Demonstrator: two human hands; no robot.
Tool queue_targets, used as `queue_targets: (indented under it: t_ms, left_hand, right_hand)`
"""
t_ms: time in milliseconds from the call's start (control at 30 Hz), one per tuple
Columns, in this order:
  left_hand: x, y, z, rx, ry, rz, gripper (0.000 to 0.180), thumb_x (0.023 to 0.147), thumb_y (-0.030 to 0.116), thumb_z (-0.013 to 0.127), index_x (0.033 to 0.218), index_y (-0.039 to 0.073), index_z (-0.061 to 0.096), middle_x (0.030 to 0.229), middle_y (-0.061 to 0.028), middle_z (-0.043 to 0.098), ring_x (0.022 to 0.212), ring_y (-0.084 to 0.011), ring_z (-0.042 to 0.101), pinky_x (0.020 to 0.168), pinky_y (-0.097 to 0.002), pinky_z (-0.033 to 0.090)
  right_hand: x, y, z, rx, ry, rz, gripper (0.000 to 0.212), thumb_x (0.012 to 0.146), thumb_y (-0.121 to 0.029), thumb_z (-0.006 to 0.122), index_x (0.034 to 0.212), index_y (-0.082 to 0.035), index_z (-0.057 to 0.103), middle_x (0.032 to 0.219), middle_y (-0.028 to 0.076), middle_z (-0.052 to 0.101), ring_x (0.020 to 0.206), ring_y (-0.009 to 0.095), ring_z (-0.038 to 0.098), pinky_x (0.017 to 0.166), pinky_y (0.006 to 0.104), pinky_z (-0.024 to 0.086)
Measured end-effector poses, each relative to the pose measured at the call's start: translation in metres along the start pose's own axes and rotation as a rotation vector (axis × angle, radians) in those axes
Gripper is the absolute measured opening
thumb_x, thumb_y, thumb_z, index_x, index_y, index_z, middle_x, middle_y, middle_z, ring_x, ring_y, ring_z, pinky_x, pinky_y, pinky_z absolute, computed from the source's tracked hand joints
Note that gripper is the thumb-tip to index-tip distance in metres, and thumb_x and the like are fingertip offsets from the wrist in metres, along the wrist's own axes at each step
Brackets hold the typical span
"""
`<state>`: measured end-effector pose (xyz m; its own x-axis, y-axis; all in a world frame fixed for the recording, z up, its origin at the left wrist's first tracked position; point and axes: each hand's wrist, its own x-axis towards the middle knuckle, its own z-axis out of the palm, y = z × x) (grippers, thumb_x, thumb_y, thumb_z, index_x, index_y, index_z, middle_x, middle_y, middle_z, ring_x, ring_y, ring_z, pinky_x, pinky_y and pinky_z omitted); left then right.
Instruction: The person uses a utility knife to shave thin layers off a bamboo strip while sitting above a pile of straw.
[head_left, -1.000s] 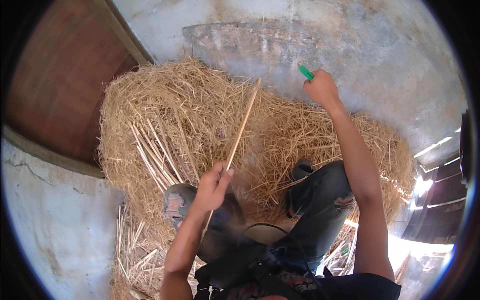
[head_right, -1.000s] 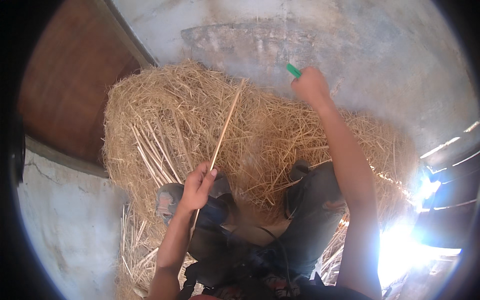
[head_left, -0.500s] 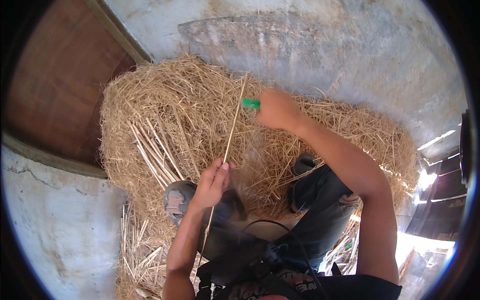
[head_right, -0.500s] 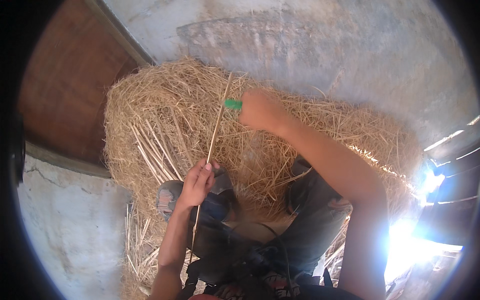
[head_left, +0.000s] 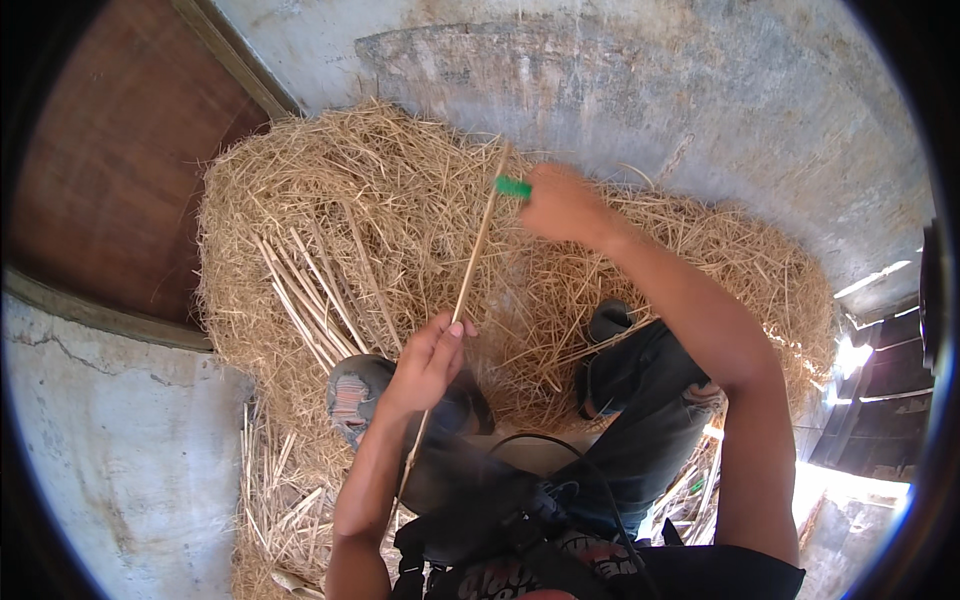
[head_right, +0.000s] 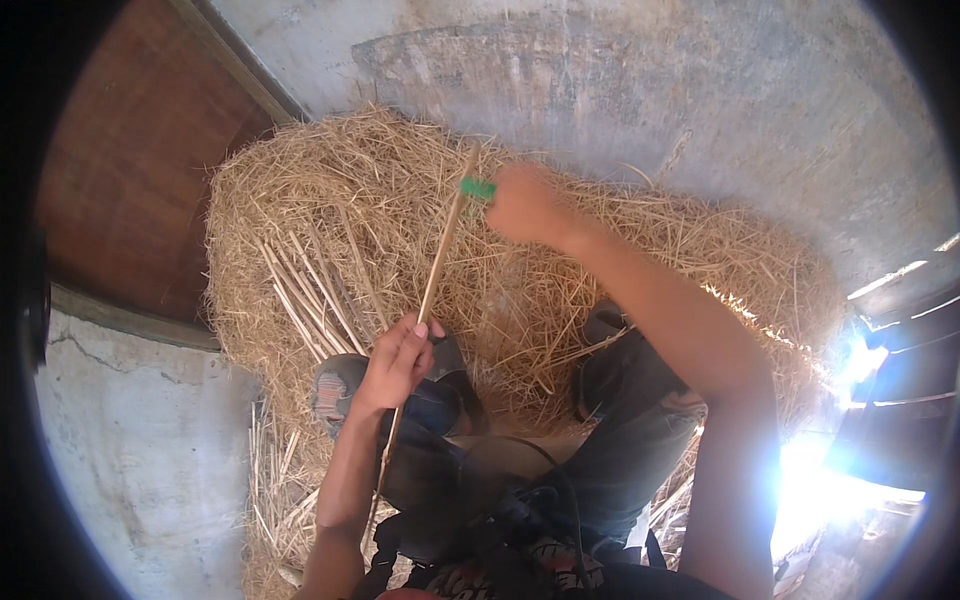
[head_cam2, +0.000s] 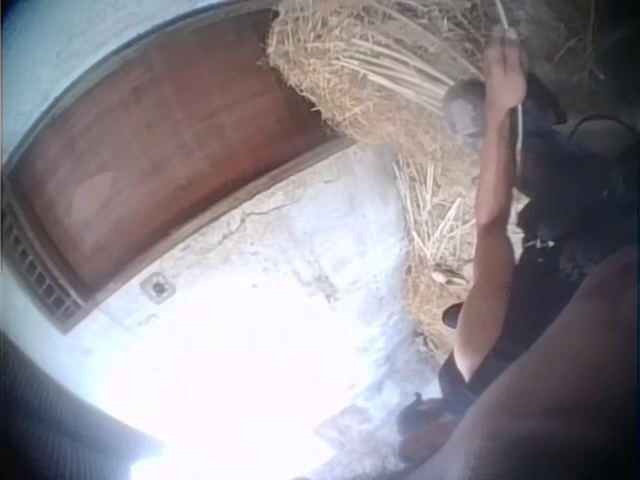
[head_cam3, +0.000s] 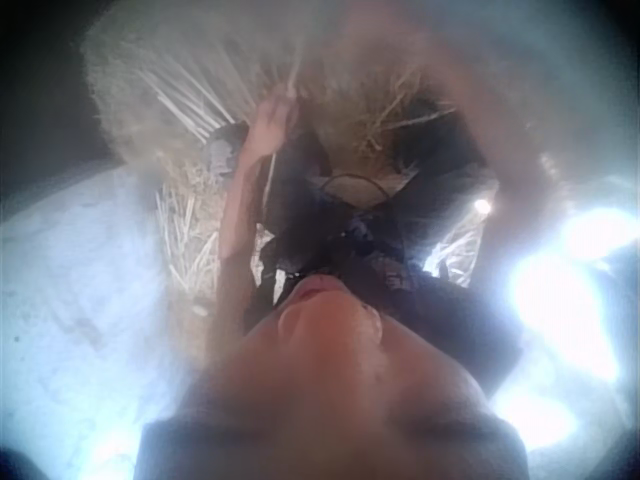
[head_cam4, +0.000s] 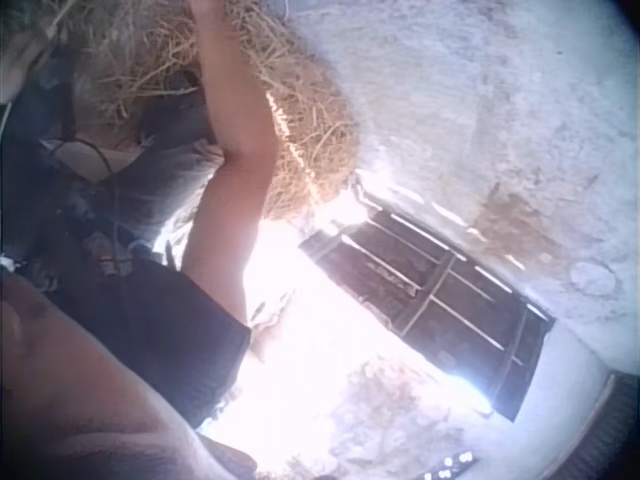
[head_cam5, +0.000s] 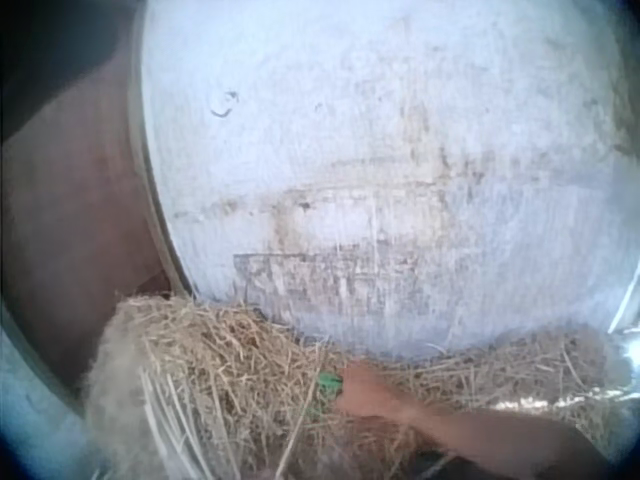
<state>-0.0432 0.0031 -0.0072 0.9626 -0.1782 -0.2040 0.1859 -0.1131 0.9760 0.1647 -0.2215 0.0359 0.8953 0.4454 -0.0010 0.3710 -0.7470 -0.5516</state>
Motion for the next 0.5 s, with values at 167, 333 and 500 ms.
queue_targets:
  t_ms: [167, 333, 500]
  left_hand:
    - [0.0, -0.008, 0.0, 0.067, -0.081, 0.073, 0.034, 0.114, 0.032, 0.042, 0.112, 0.002, 0.057, 0.059, 0.0045, 0.04, 0.048, -0.0061, 0.036, 0.047, -0.0238, 0.031]
    - [0.001, -0.004, 0.0, 0.082, -0.056, 0.05, 0.032, 0.114, 0.03, 0.042, 0.113, 0.002, 0.057, 0.059, 0.0052, 0.039, 0.047, -0.0057, 0.036, 0.047, -0.0238, 0.03]
    - [0.008, -0.003, 0.005, 0.061, -0.074, 0.075, 0.033, 0.114, 0.031, 0.041, 0.115, 0.002, 0.057, 0.058, 0.0061, 0.037, 0.047, -0.0052, 0.035, 0.047, -0.0233, 0.029]
  right_hand:
    - [0.02, 0.078, -0.057, -0.003, 0.149, 0.314, 0.019, 0.085, -0.013, 0.063, 0.078, 0.005, 0.067, 0.071, 0.019, 0.066, 0.06, 0.029, 0.063, 0.059, 0.0456, 0.051]
    - [0.012, 0.092, -0.057, 0.041, 0.16, 0.243, 0.031, 0.092, -0.025, 0.068, 0.076, 0.001, 0.065, 0.067, 0.014, 0.062, 0.059, 0.023, 0.06, 0.059, 0.0423, 0.048]
    - [-0.003, 0.071, -0.056, 0.16, 0.028, 0.131, 0.033, 0.1, -0.033, 0.065, 0.096, 0.0, 0.064, 0.077, 0.012, 0.063, 0.066, 0.02, 0.06, 0.064, 0.0417, 0.047]
